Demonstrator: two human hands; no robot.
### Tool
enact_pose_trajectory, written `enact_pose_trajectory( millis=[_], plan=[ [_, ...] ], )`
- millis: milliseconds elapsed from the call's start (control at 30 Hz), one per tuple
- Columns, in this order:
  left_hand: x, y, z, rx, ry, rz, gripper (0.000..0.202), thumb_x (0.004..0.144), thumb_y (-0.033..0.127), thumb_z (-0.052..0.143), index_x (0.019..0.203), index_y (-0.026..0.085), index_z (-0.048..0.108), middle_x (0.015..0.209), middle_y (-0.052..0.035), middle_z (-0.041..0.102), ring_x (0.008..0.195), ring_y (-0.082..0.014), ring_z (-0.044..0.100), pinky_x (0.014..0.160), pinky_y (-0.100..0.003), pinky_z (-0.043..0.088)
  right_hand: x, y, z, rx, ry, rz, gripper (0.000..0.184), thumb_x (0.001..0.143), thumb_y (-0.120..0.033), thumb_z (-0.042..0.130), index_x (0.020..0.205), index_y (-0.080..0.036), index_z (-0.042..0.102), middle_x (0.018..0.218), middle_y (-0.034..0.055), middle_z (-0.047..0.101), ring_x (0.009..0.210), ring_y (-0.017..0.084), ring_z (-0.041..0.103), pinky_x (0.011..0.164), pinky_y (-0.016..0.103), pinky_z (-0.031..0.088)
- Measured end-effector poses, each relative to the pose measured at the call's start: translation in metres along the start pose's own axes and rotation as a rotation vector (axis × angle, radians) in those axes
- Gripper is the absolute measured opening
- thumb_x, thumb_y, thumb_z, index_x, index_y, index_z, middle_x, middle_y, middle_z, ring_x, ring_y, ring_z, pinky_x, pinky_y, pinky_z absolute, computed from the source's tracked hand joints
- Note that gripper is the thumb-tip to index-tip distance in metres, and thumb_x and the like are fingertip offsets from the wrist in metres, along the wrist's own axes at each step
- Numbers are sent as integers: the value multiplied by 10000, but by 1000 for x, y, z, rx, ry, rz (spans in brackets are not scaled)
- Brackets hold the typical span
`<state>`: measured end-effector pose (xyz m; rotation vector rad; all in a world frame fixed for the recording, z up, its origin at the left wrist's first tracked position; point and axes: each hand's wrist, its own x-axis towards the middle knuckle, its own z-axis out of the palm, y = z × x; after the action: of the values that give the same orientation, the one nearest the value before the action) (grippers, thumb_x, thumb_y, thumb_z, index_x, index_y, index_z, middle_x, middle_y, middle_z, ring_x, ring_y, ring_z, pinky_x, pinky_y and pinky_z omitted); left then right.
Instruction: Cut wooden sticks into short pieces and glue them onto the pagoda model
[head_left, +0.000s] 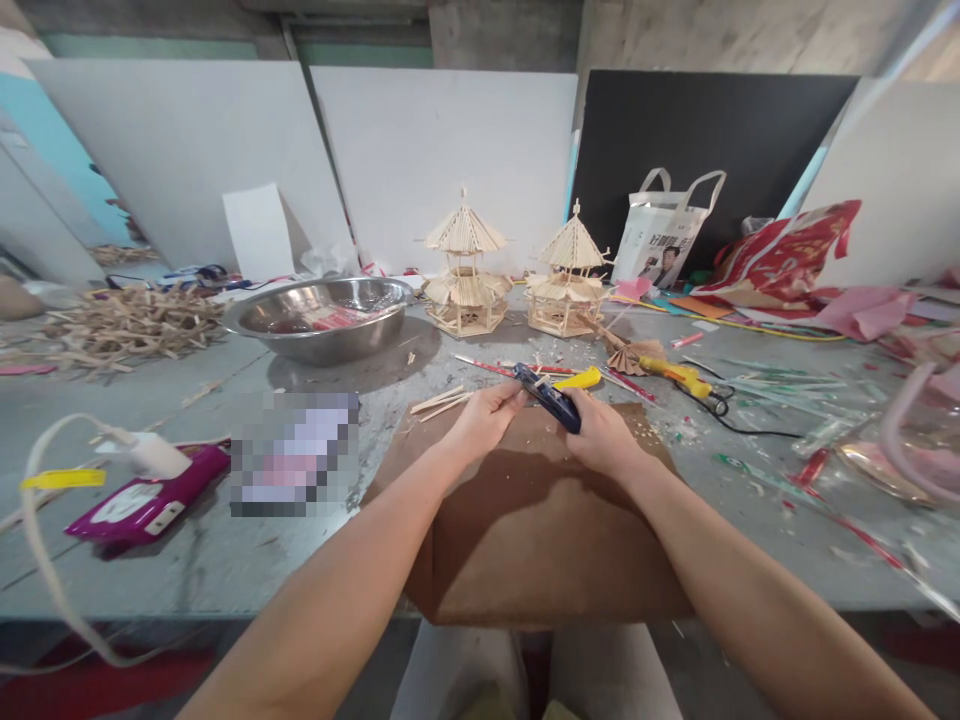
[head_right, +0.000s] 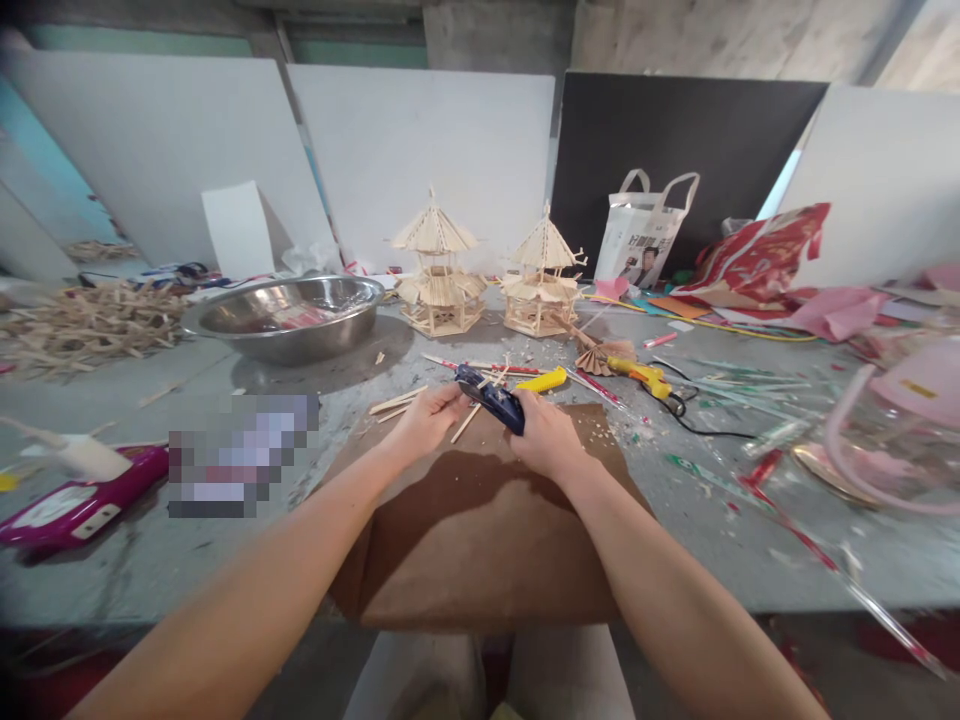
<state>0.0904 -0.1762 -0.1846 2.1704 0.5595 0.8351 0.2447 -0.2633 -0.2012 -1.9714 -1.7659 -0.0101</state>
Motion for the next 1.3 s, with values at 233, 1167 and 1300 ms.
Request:
enact_pose_trajectory(
  millis=[233, 1167, 1300],
  plan=[
    [1, 0, 0, -43, -1, 14, 297, 784, 329, 375, 867, 145, 593, 822, -21, 621, 801, -161, 534, 735, -259, 403, -1, -8, -3, -91, -25, 57, 337, 687, -287, 441, 1007, -182, 462, 926, 74, 604, 837, 216, 559, 681, 280, 368],
    [-5, -25, 20, 523, -46, -299, 329, 833, 333, 238, 989, 168, 476, 823, -122, 610, 757, -204, 577, 631, -278, 393, 23, -6, -15, 143, -476, 162, 658, 735, -647, 89, 615, -173, 529, 638, 94, 610, 620, 183, 588, 591, 278, 426],
    [-8, -19, 24, 671, -116, -423, 290, 806, 336, 293, 995, 168, 435, 844, -131, 602, 781, -234, 578, 632, -317, 412, 18, -11, -11, 345, -601, 448, 665, 679, -708, 102, 575, -165, 472, 515, 67, 565, 409, 141, 535, 444, 264, 431]
  ],
)
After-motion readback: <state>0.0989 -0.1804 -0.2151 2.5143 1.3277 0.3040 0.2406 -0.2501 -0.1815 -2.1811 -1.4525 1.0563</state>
